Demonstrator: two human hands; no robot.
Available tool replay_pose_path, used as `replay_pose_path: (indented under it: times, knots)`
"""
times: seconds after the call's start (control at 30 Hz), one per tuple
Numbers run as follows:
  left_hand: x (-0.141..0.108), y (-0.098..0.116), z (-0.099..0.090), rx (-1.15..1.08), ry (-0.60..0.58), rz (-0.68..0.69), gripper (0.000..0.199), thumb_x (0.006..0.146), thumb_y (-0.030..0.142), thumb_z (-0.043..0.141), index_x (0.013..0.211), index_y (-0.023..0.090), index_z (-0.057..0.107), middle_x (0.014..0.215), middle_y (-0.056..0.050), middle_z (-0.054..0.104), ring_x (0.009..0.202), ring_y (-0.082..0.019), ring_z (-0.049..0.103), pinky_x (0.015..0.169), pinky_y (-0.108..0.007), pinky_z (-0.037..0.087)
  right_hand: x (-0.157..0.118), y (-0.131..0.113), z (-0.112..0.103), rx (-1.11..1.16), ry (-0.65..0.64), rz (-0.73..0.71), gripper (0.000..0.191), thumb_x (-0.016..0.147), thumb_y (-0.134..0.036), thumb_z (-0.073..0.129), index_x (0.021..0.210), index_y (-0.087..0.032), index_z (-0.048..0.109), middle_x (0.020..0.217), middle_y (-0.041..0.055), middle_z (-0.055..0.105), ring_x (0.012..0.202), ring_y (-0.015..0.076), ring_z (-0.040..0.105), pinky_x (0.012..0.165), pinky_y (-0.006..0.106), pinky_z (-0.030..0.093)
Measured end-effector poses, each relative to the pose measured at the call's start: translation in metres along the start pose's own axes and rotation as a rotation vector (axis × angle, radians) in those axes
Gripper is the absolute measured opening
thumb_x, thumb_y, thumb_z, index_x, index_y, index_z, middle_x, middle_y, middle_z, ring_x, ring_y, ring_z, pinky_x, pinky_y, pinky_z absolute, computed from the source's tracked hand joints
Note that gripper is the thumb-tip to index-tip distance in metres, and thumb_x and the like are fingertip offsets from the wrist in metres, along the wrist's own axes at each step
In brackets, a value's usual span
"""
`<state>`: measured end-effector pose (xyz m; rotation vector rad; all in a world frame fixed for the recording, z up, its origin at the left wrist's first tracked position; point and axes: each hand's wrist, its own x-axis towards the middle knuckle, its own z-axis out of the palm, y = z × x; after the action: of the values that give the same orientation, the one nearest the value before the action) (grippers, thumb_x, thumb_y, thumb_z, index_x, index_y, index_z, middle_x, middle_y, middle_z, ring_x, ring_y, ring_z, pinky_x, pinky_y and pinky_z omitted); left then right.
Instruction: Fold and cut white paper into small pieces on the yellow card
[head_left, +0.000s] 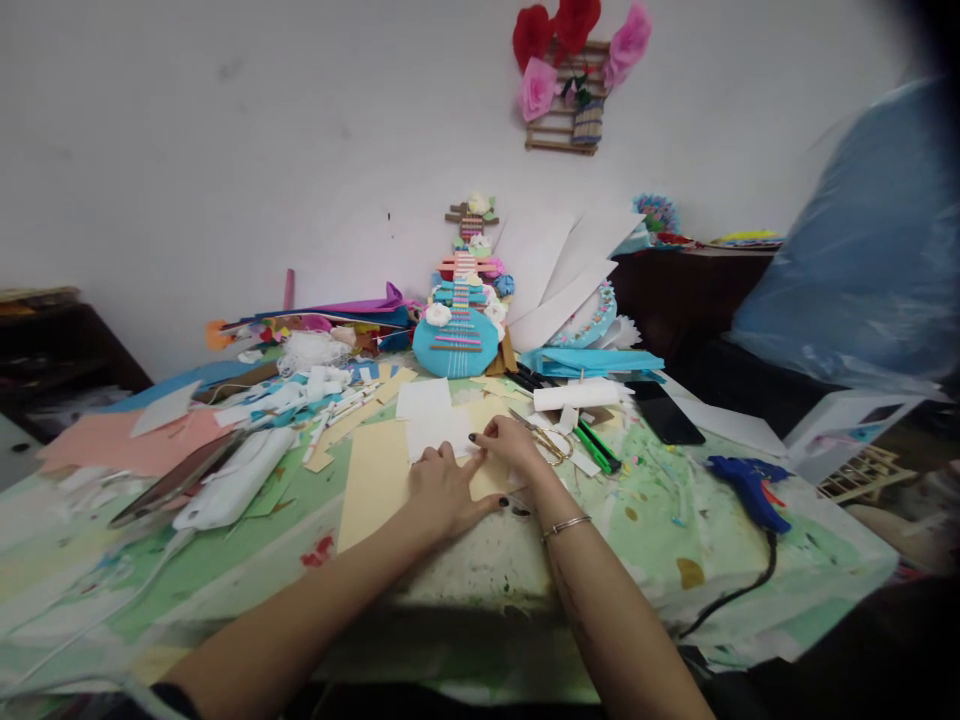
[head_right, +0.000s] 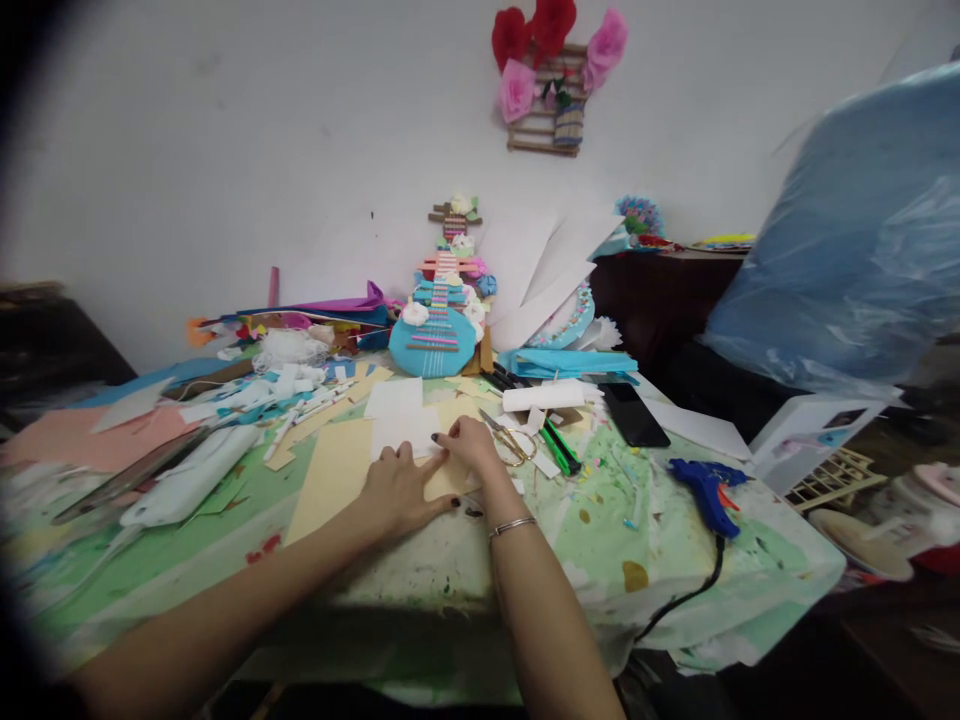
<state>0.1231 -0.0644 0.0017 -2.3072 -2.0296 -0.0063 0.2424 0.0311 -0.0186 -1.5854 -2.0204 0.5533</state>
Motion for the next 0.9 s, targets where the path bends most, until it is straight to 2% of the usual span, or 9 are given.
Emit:
replay_pose_path:
  times: [0.1,0.23,0.3,0.4,0.6,0.73,0.83,0.9]
  knots:
    - [-0.011,-0.009,0.001,-0.004,0.034,0.065,0.078,0.07,0.076,0.037,0.133,0.031,0.043,0.109,-0.019,0.051,0.097,-0.038,0.046,0.078,-0.047,0.035,0.0,-0.001,0.005,-0.019,0.009,0.014,0.024,0.064,-0.035,0.071,0.076,-0.015,0.061,0.077,0.0039,0.064,0.068,0.0138,0.053,0.055,0.022,0.031]
    - [-0.023,-0.039,0.004,0.005,0.067,0.21,0.074,0.079,0.066,0.033,0.14,0.024,0.034,0.115,-0.019,0.053,0.101,-0.035,0.047,0.089,-0.049,0.029,0.003,0.001,0.008,-0.027,0.019,0.032,0.021,0.062,-0.029,0.071,0.075,-0.016,0.061,0.077,0.004,0.064,0.07,0.0148,0.053,0.056,0.023,0.03]
    - [-0.025,-0.055,0.007,0.006,0.084,0.281,0.069,0.084,0.061,0.03,0.138,0.02,0.038,0.117,-0.017,0.053,0.103,-0.034,0.046,0.094,-0.051,0.025,0.004,0.001,0.008,-0.02,0.017,0.042,0.021,0.061,-0.028,0.071,0.075,-0.016,0.061,0.077,0.0039,0.064,0.071,0.0149,0.053,0.056,0.023,0.031]
    - [-0.024,-0.07,0.013,-0.005,0.101,0.324,0.068,0.083,0.061,0.034,0.133,0.015,0.044,0.12,-0.016,0.054,0.105,-0.033,0.045,0.094,-0.05,0.026,0.004,0.001,0.006,-0.007,0.01,0.053,0.019,0.06,-0.025,0.072,0.073,-0.017,0.061,0.076,0.0031,0.064,0.069,0.0145,0.054,0.056,0.022,0.031]
    - [-0.028,-0.082,0.02,-0.054,0.155,0.323,0.061,0.083,0.059,0.037,0.119,0.012,0.055,0.114,-0.016,0.057,0.101,-0.031,0.048,0.093,-0.047,0.03,0.003,0.0,0.0,0.019,0.002,0.04,0.013,0.061,-0.017,0.071,0.069,-0.016,0.061,0.074,0.0019,0.064,0.068,0.0129,0.055,0.056,0.021,0.034]
    - [-0.032,-0.091,0.02,-0.089,0.184,0.342,0.06,0.084,0.058,0.037,0.117,0.011,0.055,0.111,-0.015,0.058,0.101,-0.03,0.048,0.096,-0.048,0.026,0.003,0.002,-0.001,0.029,-0.006,0.031,0.01,0.063,-0.012,0.067,0.07,-0.016,0.061,0.075,0.0015,0.065,0.069,0.0119,0.055,0.057,0.02,0.034]
    - [-0.028,-0.089,0.019,-0.083,0.177,0.358,0.066,0.083,0.059,0.037,0.13,0.013,0.046,0.11,-0.015,0.057,0.1,-0.03,0.048,0.092,-0.046,0.031,0.001,-0.002,0.0,0.025,-0.004,0.045,0.007,0.068,-0.019,0.065,0.073,-0.017,0.061,0.076,0.0014,0.065,0.068,0.0121,0.056,0.056,0.02,0.034]
    - [-0.023,-0.084,0.017,-0.057,0.165,0.37,0.071,0.082,0.061,0.037,0.137,0.016,0.037,0.111,-0.016,0.055,0.098,-0.031,0.047,0.086,-0.044,0.035,-0.001,-0.007,0.002,0.007,0.005,0.061,0.016,0.071,-0.032,0.064,0.075,-0.017,0.06,0.076,0.0022,0.065,0.068,0.0135,0.056,0.056,0.022,0.034]
